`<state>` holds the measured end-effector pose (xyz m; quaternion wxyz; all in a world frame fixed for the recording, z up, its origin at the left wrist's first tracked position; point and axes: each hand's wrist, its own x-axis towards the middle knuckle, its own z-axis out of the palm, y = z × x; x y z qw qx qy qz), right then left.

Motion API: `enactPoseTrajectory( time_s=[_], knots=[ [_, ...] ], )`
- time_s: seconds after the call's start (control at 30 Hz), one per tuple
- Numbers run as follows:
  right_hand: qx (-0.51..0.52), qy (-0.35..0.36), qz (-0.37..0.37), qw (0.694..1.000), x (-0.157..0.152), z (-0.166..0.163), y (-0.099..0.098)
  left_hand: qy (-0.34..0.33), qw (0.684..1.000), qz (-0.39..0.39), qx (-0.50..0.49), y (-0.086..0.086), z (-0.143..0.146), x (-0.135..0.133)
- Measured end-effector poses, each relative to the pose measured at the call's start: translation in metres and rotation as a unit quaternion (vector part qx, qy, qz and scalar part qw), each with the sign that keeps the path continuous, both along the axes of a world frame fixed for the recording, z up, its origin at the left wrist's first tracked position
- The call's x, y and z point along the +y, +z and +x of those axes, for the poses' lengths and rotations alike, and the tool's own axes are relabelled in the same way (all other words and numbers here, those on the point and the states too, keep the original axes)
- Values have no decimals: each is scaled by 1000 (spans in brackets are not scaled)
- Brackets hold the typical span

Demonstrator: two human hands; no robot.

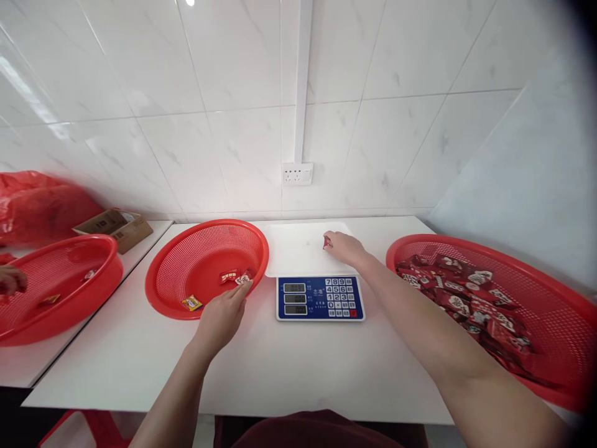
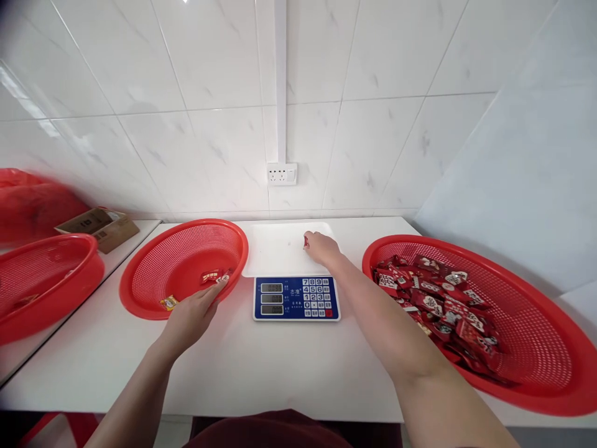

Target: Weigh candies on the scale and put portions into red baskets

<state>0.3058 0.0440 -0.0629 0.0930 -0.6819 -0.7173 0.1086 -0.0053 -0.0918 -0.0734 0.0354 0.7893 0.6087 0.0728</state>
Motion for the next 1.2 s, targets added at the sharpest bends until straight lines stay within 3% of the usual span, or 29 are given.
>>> enactPoseTrajectory(
  time_s=[0.17,0.23,0.3,0.37,0.4,0.53,0.73,0.87,1.0,1.1,1.2],
  knots=[
    [117,9,19,993,1,-31,9,-10,1000,10,-4,0,-2,-2],
    [221,45,6,974,-2,-56,22,-9,1000,8,-5,1,-1,-2],
    [425,112,-48,897,-8,-81,37,-5,1000,6,-7,2,-1,-2],
    [513,165,-74,839,-18,-101,53,0,1000,7,-7,1,-1,-1],
    [522,184,-74,829,-23,-107,59,1,1000,10,-7,0,-1,-1],
    [495,199,-49,844,-51,-103,65,-6,999,49,0,-5,-7,-1],
    [432,152,-6,889,-95,-35,27,5,996,93,20,-7,-33,9],
    [347,58,30,936,-129,24,6,44,993,109,30,-7,-59,31],
    [197,-58,104,973,-162,82,4,91,987,123,42,-6,-76,53],
    [122,-109,115,980,-179,122,7,122,977,168,35,-8,-70,60],
    [57,-121,34,990,-186,157,8,89,965,246,-31,-13,-41,58]
  ],
)
